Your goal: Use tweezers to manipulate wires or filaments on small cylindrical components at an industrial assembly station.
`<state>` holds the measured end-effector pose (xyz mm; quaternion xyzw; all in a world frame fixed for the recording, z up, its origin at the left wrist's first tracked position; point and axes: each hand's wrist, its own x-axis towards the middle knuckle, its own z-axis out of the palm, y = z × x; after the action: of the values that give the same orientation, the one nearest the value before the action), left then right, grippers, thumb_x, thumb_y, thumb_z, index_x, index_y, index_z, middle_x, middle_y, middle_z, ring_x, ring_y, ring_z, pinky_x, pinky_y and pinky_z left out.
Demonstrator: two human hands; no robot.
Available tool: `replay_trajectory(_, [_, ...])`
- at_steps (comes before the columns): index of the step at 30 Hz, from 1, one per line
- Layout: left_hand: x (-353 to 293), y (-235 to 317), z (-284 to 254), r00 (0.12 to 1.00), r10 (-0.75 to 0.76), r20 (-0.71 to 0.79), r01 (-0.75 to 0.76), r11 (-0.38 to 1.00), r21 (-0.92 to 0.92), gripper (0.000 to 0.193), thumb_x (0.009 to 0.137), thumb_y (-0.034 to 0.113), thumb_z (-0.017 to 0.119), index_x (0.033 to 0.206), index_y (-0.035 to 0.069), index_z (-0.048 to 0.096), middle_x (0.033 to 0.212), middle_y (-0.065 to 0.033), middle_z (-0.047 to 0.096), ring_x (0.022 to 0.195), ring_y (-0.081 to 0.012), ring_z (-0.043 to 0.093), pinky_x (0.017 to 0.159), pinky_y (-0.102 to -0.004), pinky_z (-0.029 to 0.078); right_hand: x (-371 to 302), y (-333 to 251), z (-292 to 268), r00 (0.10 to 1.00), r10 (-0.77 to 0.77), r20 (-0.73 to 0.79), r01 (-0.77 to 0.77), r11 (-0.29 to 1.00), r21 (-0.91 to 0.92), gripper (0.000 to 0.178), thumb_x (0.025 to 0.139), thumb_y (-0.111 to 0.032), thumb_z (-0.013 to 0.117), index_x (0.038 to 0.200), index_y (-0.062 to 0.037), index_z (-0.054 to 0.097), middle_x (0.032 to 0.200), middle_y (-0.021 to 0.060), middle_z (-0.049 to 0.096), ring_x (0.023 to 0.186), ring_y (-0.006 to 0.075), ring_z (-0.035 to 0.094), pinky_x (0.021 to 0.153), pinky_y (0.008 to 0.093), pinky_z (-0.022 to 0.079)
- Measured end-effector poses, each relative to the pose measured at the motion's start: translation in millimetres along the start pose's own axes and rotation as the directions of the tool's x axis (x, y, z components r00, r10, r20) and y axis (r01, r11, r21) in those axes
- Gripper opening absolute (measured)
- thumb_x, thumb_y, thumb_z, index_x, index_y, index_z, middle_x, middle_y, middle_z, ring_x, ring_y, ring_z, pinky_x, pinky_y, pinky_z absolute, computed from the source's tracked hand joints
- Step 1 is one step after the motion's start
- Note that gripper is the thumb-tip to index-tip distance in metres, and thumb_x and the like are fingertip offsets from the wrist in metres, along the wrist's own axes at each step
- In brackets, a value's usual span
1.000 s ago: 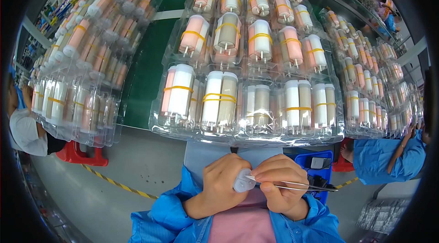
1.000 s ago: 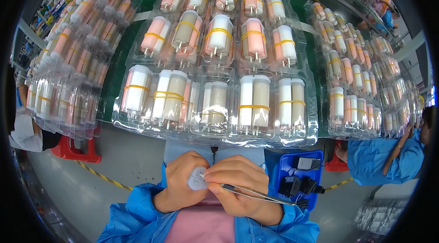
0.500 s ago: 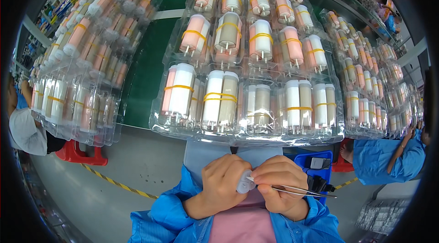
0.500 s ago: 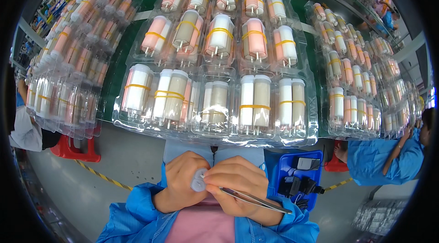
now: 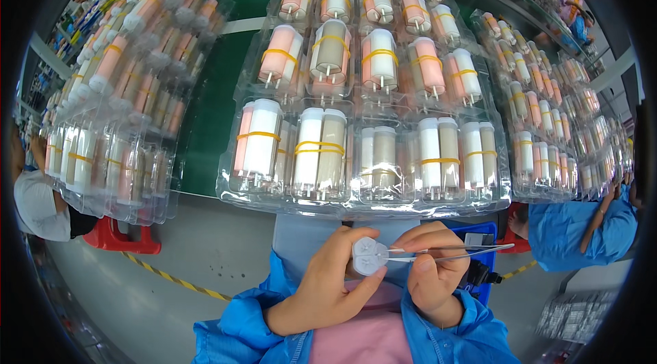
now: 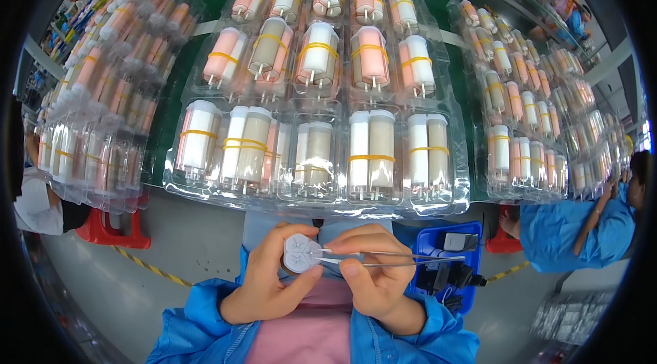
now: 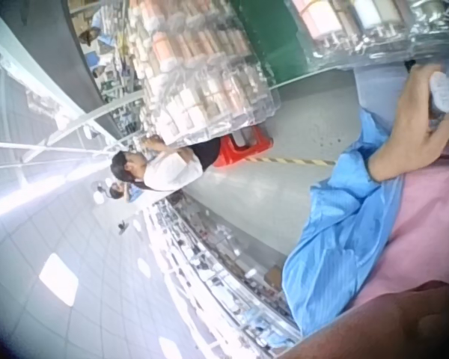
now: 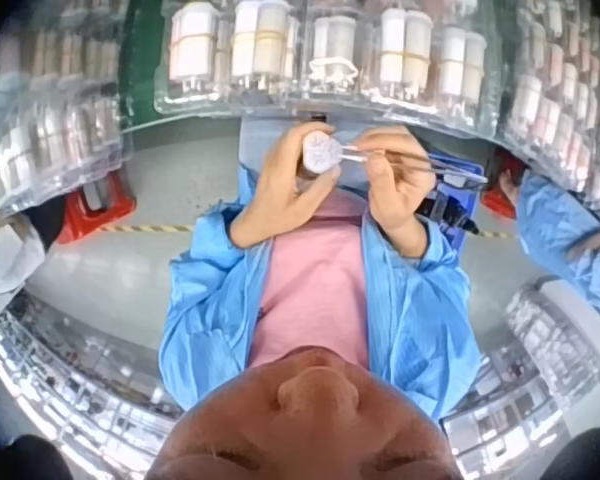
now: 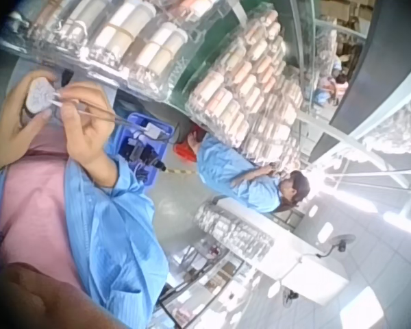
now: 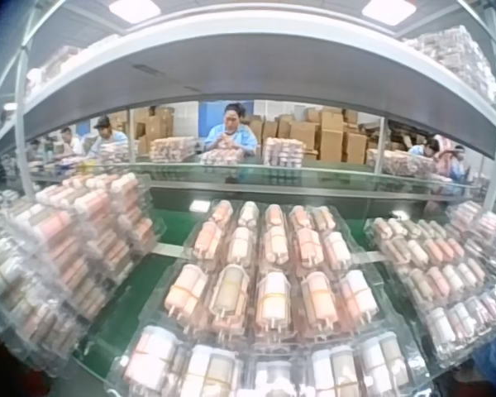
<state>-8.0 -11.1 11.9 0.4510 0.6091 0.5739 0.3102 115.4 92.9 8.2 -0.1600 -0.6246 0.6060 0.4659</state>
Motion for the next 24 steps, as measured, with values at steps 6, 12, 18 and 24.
replay_trajectory(6, [1,3,1,0.996,0.079,-0.039,-0.075,0.991,0.113,0.039,0.076,0.008,0.075,0.108,-0.003,0.055,0.091,-0.0123,0.060,0.073,-0.0151,0.060,0.059,-0.0241,0.046,1,-1,0,0.999,0.031,0.020,-0.032,0.997,0.066,0.019,0.084,-0.010,0.064,0.093,0.0069,0.064,0.089,0.0201,0.065,0.080,0.0214,0.062,0.070,0.0293,0.049])
replay_trajectory(12, [1,4,2,0.993,0.089,-0.073,-0.079,0.989,0.128,0.038,0.073,0.008,0.079,0.102,-0.002,0.057,0.086,-0.0104,0.060,0.067,-0.0128,0.059,0.054,-0.0234,0.044,2,0,-1,0.999,0.026,0.032,-0.029,0.997,0.078,0.020,0.084,-0.011,0.064,0.094,0.0069,0.064,0.090,0.0199,0.065,0.081,0.0216,0.061,0.071,0.0293,0.048])
replay_trajectory(18, [2,3,2,0.990,0.117,-0.076,-0.106,0.985,0.138,0.040,0.069,0.008,0.081,0.098,0.001,0.055,0.083,-0.0106,0.058,0.064,-0.0187,0.057,0.054,-0.0280,0.044,0,1,0,0.997,0.065,0.047,-0.071,0.990,0.125,0.019,0.084,-0.010,0.065,0.094,0.0067,0.064,0.091,0.0196,0.065,0.082,0.0221,0.062,0.072,0.0302,0.049])
replay_trajectory(24, [2,-7,5,0.997,-0.071,-0.009,0.070,0.995,-0.065,0.039,0.069,0.006,0.078,0.099,0.002,0.054,0.085,-0.0100,0.059,0.072,-0.0189,0.061,0.059,-0.0287,0.048,1,4,2,0.989,0.036,0.145,-0.044,0.998,0.047,0.017,0.082,-0.007,0.066,0.094,0.0052,0.064,0.090,0.0197,0.066,0.079,0.0228,0.063,0.069,0.0300,0.050])
